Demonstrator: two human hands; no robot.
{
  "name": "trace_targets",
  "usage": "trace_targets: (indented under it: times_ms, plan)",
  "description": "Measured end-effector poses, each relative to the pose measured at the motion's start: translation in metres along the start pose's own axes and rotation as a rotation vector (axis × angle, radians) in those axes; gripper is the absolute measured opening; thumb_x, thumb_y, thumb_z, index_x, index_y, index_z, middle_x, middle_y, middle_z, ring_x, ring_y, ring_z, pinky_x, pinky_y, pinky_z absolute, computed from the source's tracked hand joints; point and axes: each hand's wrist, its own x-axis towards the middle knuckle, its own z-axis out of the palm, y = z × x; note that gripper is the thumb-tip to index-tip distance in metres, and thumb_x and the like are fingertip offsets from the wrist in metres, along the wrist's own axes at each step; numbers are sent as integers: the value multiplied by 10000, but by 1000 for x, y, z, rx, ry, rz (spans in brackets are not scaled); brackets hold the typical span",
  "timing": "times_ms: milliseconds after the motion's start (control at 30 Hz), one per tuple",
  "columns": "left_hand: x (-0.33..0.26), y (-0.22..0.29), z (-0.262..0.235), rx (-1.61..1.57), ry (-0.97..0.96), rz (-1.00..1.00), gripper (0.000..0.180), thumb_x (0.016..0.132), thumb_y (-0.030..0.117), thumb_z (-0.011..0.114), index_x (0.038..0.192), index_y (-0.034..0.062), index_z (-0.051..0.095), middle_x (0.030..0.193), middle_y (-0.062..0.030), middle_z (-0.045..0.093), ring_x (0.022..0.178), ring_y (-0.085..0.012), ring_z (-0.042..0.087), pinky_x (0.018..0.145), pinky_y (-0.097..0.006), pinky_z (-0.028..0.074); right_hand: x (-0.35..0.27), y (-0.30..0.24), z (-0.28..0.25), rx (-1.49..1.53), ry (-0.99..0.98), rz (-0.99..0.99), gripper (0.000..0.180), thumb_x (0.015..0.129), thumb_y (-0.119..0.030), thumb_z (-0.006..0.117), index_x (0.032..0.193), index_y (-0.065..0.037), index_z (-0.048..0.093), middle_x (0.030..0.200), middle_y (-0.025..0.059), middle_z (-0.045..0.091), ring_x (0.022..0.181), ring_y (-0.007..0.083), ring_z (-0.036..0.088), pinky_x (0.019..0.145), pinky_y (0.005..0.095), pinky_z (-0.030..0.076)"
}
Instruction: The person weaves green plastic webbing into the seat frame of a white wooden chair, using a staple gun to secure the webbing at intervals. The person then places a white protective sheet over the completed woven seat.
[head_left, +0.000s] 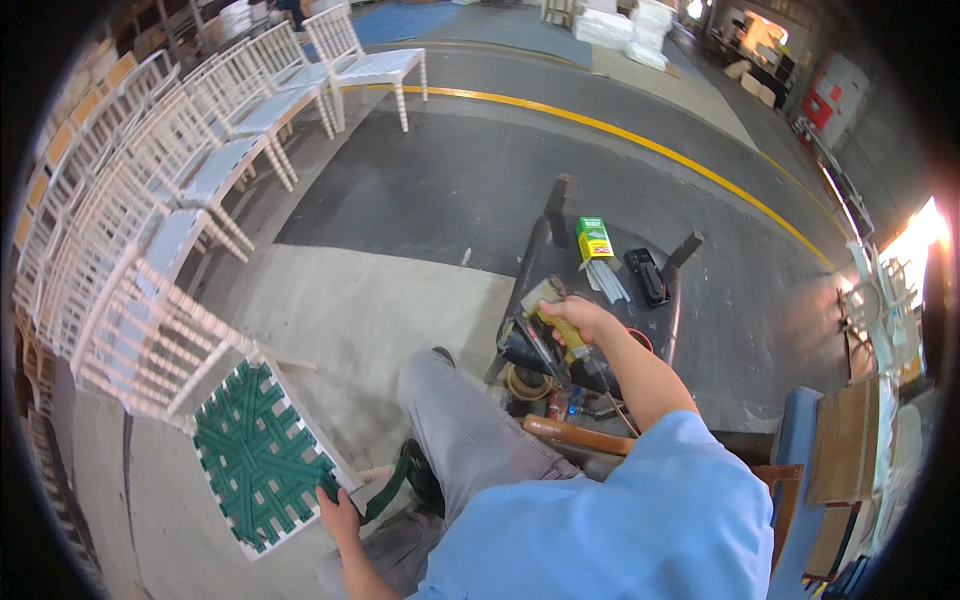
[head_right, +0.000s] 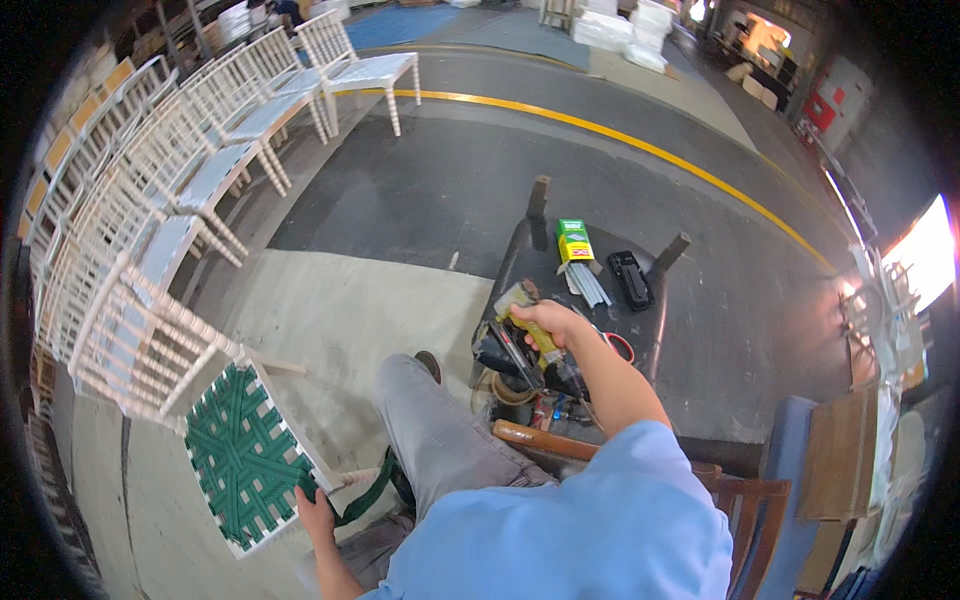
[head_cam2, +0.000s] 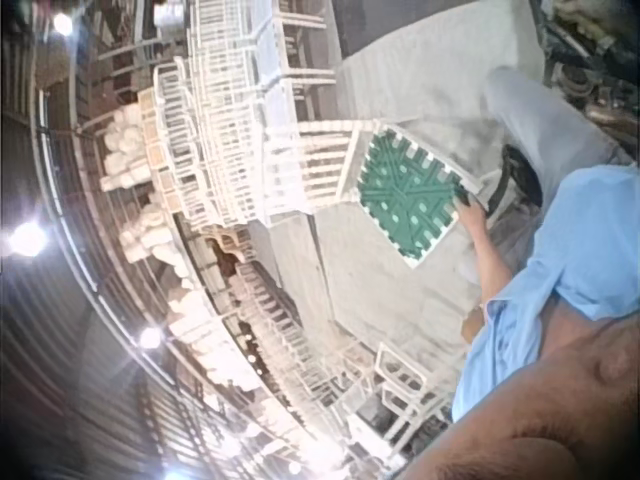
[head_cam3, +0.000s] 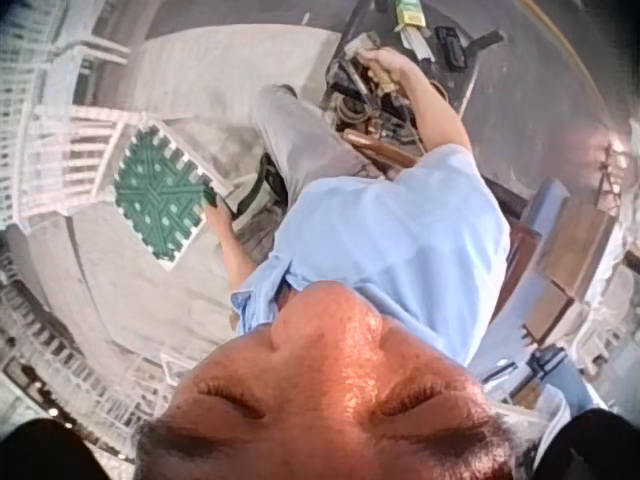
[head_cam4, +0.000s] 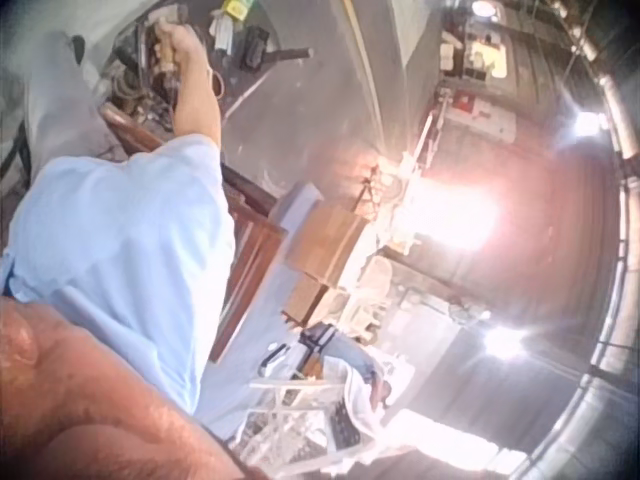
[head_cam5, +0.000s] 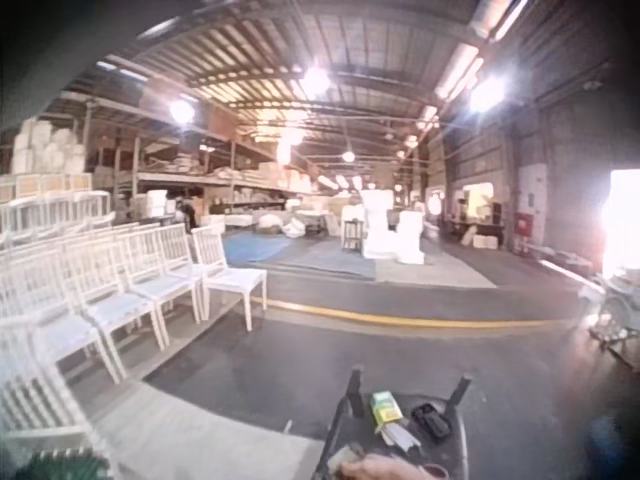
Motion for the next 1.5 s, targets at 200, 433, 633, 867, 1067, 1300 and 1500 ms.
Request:
trace_targets:
  times_ms: [200,433,633,867,1067,1300,1500]
  plan:
    - [-5,16,1,40,-13,-55,715,982,246,693,1567,-71,431,1489,-333,570,1382,-461,562,1159,-463,437,5,-9,-35,-547,284,-64,435,935,-372,805,1149,0,732,925,129,726,703,204,705,601,374,583]
    - [-1,22,11,16,-24,-21,703,974,238,703,1552,-77,455,1461,-324,596,1363,-458,578,1157,-462,441,-46,15,-123,-1372,513,-34,381,794,-352,822,949,-5,803,1002,250,776,967,394,767,867,495,612]
    - [11,1,1,-51,-59,-49,637,964,323,691,1490,-2,538,1388,-289,660,1307,-448,626,1092,-474,492,-77,81,-118,-1213,598,-98,609,651,-256,914,1128,-44,600,1142,258,730,1137,459,691,925,520,549]
    - [-7,-54,-36,-850,-231,-402,424,1043,298,681,1296,-43,667,1192,-180,763,1022,-260,728,864,-391,584,-104,60,-94,-642,329,-57,510,792,-18,744,1261,-79,553,712,43,624,523,151,578,477,317,408]
    - [-33,-40,-46,-1404,-421,-466,289,1072,227,645,1252,4,676,1099,-159,785,850,-215,734,724,-353,611,-90,-12,-15,-664,61,-543,690,831,-139,887,1426,-19,559,907,47,680,763,103,598,641,295,486]
    - [-11,-24,-99,-1441,-184,-303,262,1088,217,614,1212,-6,668,1059,-156,779,831,-206,727,685,-339,607,-51,-42,279,-1391,-552,-1057,629,817,-450,865,1306,-113,658,1146,159,707,1078,393,694,922,508,547]
    - [8,0,-107,-1281,-182,-301,287,1098,232,600,1185,-28,684,978,-141,779,773,-191,713,676,-327,598,14,-5,405,-1687,-908,-1246,623,831,-518,833,1310,-179,623,1158,132,673,1176,345,653,978,500,474]
